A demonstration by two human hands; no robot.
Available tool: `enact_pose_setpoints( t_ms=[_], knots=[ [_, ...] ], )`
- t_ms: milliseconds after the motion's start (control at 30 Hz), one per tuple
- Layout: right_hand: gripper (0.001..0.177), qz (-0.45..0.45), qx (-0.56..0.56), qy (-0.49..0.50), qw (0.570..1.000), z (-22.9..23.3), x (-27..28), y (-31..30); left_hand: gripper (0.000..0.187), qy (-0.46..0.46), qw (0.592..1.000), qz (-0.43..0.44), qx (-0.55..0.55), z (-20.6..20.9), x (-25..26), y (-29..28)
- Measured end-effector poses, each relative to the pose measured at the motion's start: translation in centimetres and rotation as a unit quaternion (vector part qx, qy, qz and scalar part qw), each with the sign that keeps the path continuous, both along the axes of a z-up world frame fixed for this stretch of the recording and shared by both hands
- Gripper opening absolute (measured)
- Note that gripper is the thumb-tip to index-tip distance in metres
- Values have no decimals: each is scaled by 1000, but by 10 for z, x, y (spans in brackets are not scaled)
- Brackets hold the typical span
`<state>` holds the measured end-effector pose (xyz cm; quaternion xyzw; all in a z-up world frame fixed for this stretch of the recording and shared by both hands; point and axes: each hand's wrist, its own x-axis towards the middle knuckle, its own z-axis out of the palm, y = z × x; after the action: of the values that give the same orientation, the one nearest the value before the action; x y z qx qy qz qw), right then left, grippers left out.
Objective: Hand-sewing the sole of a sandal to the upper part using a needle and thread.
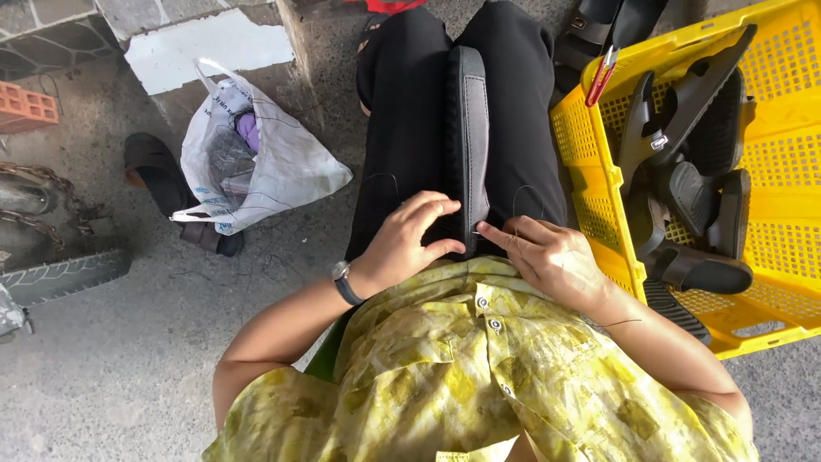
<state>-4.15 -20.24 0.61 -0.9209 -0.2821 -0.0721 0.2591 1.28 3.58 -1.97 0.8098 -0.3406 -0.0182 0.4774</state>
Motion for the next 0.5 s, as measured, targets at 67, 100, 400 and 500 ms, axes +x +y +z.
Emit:
enact_pose_setpoints(
  t_ms=[67,100,400,500],
  knots=[
    [34,-3,-13,-18,1000,1,0,2,50,12,1000,-1,-6,1,-1,-2],
    [32,-6,-27,-35,999,1,0,3,47,24,1000,-1,-12,1,-2,-3],
    [31,-4,-31,-64,997,-41,-4,9,45,0,998,14,-65,-9,0,-13],
    [24,3,12,-47,999,-55,2,20,44,-7,998,25,-53,-7,0,-12]
  ],
)
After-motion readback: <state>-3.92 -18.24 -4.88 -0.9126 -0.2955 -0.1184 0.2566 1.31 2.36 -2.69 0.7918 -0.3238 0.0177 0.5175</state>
